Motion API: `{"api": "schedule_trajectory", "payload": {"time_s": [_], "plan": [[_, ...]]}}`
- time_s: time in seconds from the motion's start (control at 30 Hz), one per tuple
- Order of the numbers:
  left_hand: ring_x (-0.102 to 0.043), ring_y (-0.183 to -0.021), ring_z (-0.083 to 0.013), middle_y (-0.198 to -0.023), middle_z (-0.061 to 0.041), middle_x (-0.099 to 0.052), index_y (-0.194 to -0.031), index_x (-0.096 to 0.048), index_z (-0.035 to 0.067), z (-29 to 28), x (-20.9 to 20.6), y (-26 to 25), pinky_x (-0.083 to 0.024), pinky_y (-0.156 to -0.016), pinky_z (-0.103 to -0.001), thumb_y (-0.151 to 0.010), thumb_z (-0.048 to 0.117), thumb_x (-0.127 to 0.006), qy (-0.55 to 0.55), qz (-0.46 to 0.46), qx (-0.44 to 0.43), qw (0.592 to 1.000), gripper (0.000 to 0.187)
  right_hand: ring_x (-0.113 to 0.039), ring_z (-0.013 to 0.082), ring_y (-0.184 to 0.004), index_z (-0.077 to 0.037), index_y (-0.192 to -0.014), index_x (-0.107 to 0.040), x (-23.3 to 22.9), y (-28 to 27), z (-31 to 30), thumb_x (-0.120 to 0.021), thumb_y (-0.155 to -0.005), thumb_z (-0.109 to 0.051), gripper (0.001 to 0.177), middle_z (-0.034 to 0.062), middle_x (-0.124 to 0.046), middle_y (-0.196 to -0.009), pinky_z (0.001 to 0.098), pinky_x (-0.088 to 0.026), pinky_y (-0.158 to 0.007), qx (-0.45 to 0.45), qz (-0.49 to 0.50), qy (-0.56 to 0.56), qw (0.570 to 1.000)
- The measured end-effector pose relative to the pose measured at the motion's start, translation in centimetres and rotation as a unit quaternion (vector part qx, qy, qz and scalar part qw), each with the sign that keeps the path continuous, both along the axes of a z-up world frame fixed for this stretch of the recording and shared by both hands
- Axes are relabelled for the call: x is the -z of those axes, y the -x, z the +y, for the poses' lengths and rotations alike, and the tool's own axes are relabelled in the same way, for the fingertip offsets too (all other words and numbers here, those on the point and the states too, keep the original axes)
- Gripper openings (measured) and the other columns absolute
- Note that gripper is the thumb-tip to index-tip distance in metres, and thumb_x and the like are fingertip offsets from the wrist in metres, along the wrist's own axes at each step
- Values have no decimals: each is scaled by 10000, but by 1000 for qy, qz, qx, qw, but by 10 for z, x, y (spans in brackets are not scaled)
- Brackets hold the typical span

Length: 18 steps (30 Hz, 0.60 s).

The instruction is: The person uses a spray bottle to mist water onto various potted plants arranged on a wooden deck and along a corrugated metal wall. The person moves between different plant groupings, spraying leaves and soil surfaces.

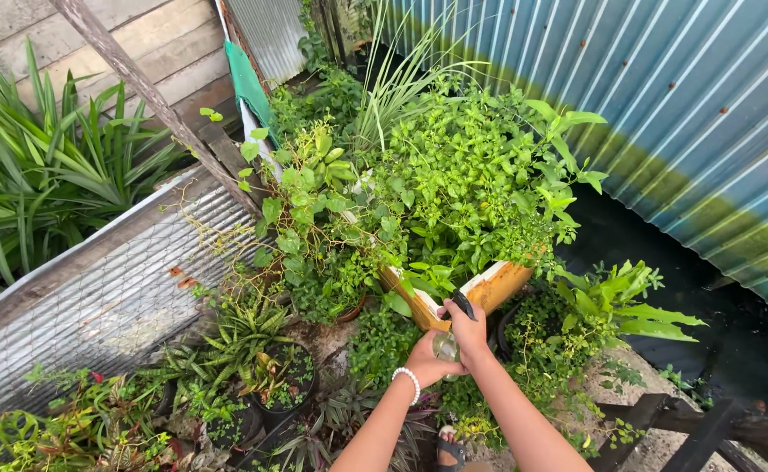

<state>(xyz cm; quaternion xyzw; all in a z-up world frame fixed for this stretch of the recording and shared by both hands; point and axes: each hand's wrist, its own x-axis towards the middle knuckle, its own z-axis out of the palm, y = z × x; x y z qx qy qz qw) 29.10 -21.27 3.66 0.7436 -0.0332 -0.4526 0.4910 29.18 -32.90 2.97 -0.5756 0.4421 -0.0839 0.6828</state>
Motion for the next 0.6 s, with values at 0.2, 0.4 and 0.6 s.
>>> {"api": "schedule_trajectory", "payload": {"time_s": [0.2, 0.4, 0.6], "plan": [[-631, -910, -153, -1018, 4, -678, -1222, -558, 185, -3, 5, 5, -516, -807, -296, -627, 155, -867, 3, 15, 2, 1000, 672, -562, 190, -640, -41, -714, -633, -16, 7, 2, -593, -928, -95, 224, 68, -624, -620, 361, -481, -758, 10, -29, -63, 998], [-589, -868, -119, -970, 20, -642, -1123, -567, 193, -1, 9, 10, -496, -768, -252, -608, 140, -866, -25, 25, -3, 999, 598, -628, 203, -812, -58, -733, -705, 12, 13, -1, -658, -853, -78, 130, 62, -696, -809, 366, -505, -819, -3, -8, -74, 997], [-612, -1098, -142, -1195, 6, -635, -1397, -488, 213, 11, 2, 29, -541, -1008, -315, -633, 203, -868, -100, 55, 35, 993, 853, -529, 216, -741, -62, -846, -636, 26, 33, 13, -688, -835, -59, 53, 71, -554, -865, 371, -514, -677, -34, 55, -114, 991]]}}
